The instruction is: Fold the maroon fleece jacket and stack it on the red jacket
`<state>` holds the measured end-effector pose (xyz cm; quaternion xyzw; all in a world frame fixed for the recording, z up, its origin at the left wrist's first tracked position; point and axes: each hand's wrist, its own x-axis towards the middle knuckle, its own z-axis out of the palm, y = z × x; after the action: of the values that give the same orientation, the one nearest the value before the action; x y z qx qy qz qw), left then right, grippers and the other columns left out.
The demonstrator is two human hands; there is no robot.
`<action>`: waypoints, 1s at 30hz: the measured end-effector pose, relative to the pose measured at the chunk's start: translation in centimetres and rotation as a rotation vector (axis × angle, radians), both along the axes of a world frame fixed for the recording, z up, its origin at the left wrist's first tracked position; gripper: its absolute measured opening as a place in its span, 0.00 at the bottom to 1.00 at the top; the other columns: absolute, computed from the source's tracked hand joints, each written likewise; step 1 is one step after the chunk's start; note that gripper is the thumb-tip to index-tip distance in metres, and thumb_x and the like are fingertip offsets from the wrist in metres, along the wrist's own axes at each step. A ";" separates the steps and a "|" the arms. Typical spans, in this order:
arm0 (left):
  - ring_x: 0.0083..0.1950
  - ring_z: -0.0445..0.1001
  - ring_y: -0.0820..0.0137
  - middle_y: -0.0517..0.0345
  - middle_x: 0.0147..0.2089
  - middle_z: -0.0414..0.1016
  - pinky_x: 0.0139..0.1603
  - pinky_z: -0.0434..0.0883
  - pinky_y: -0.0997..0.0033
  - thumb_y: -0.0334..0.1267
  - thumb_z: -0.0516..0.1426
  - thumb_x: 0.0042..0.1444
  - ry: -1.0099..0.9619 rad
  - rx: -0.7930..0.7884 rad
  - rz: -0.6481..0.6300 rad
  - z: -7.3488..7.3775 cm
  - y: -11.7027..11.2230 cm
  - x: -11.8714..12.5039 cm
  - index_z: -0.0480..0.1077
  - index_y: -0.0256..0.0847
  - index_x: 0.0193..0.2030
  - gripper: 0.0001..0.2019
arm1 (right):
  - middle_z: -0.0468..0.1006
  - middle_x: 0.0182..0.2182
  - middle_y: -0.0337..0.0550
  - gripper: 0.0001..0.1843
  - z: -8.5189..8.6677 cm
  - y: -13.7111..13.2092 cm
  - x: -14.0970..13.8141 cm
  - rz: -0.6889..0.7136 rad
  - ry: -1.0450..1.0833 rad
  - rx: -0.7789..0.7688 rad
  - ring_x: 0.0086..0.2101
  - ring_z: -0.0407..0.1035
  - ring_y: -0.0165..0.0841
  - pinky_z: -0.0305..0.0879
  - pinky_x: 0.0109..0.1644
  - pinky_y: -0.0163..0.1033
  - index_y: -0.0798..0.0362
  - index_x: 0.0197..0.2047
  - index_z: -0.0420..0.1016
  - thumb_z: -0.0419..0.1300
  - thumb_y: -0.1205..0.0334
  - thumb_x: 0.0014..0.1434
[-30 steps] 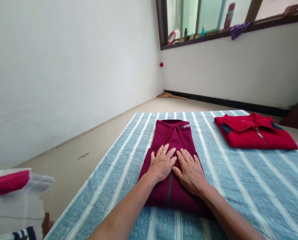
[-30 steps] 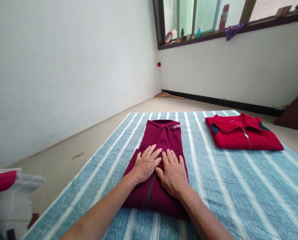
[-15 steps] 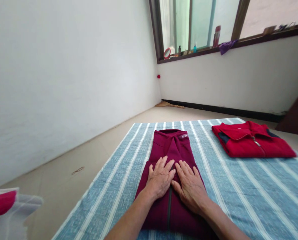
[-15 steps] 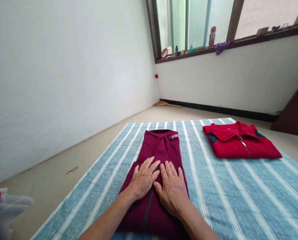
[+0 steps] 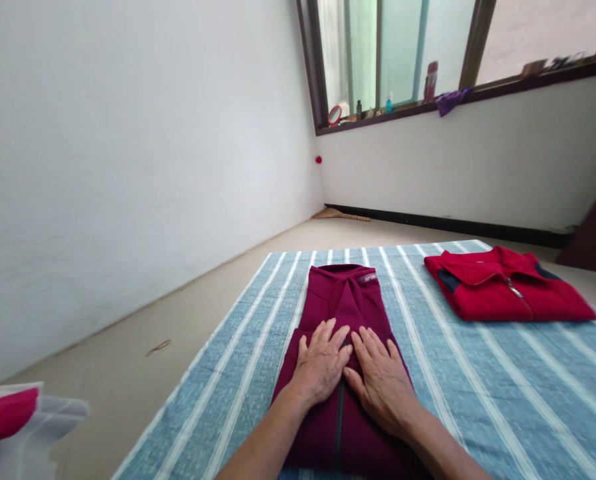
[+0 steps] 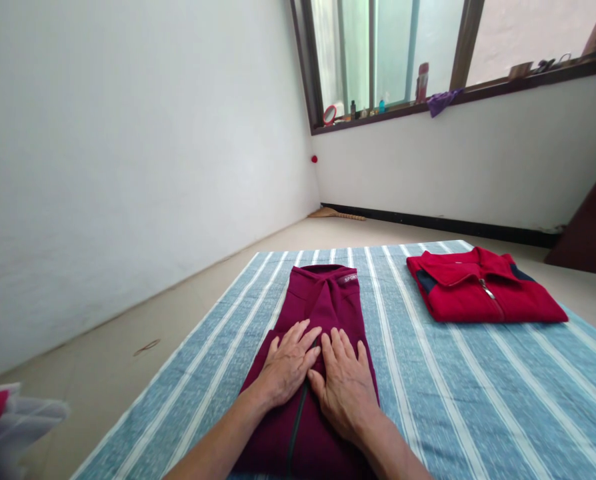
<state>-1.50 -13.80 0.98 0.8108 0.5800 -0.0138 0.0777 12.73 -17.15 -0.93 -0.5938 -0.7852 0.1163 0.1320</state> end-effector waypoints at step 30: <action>0.64 0.62 0.66 0.53 0.63 0.64 0.63 0.62 0.59 0.30 0.44 0.63 -0.206 0.326 -0.355 0.5 0.2 -9.4 0.61 0.43 0.61 0.21 | 0.57 0.64 0.47 0.26 -2.6 0.2 8.2 0.304 0.270 0.010 0.62 0.51 0.36 0.52 0.64 0.47 0.52 0.65 0.57 0.41 0.65 0.65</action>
<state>-10.94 -13.58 1.47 0.8989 0.4121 0.1490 0.0008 20.97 -16.92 -3.57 -0.4465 -0.8416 0.2096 0.2200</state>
